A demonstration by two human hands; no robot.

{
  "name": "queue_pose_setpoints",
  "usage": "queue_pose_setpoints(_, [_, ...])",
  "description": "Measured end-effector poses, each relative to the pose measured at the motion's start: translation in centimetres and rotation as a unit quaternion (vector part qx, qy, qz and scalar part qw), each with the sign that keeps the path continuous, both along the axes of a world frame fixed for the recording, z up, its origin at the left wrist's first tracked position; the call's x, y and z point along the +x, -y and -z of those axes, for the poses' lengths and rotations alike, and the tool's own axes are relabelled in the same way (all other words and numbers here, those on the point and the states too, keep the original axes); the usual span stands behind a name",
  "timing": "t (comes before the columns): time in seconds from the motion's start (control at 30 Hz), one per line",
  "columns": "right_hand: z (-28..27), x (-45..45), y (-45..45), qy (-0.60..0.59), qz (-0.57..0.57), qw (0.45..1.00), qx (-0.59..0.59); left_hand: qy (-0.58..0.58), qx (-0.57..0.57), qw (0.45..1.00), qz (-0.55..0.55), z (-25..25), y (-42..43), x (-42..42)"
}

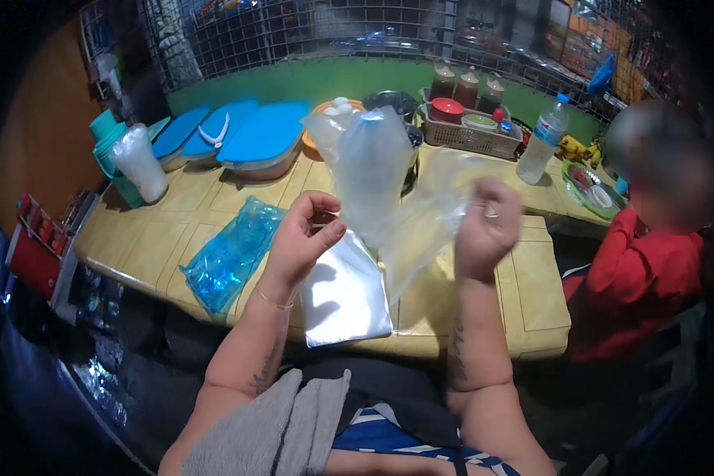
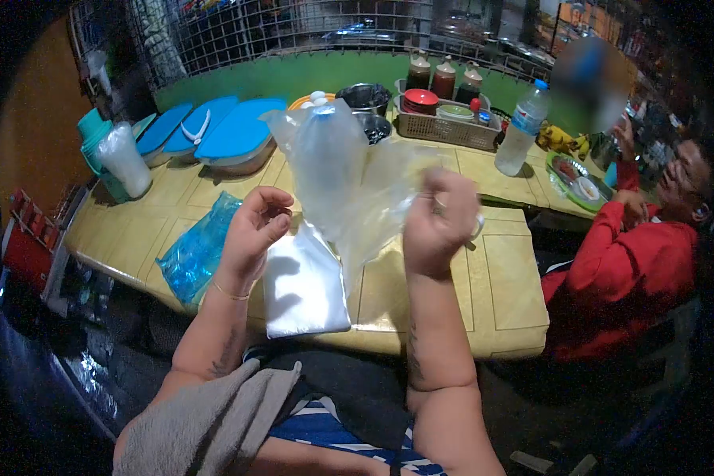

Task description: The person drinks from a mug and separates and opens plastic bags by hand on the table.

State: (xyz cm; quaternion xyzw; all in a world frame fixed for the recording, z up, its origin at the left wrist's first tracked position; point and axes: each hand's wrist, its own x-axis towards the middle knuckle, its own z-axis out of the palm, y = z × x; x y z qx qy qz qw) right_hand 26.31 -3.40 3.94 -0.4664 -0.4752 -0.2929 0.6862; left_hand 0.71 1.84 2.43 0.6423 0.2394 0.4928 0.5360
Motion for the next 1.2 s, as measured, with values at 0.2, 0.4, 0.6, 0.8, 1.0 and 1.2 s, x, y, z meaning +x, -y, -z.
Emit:
queue_pose_setpoints(0.2, [-4.1,-1.3,3.4,0.084,-0.212,0.963,-0.147,-0.006,0.188,0.982,0.005,-4.6,1.4,0.8])
queue_pose_setpoints(0.4, [-4.9,-3.4,5.3,-0.005,-0.578,0.758,-0.302,0.043,0.160,0.986,-0.016,-6.2,2.1,-0.5])
queue_pose_setpoints(0.6, [-4.1,-2.3,4.9,-0.076,-0.701,0.647,-0.290,0.169,-0.017,0.962,0.213,-3.5,-0.4,-3.6])
queue_pose_setpoints(0.8, [-2.5,-5.2,4.2,0.012,-0.607,0.662,-0.440,-0.061,-0.055,0.941,0.327,-2.5,1.8,-2.5])
queue_pose_setpoints(1.0, [-1.4,-2.7,2.3,-0.254,-0.733,0.560,-0.291,0.032,-0.009,0.956,0.291,-1.3,1.0,-3.1])
queue_pose_setpoints(1.2, [-2.8,-1.0,-2.7,-0.331,-0.822,0.451,-0.109,0.340,-0.056,0.842,0.414,-4.4,-3.0,-0.7])
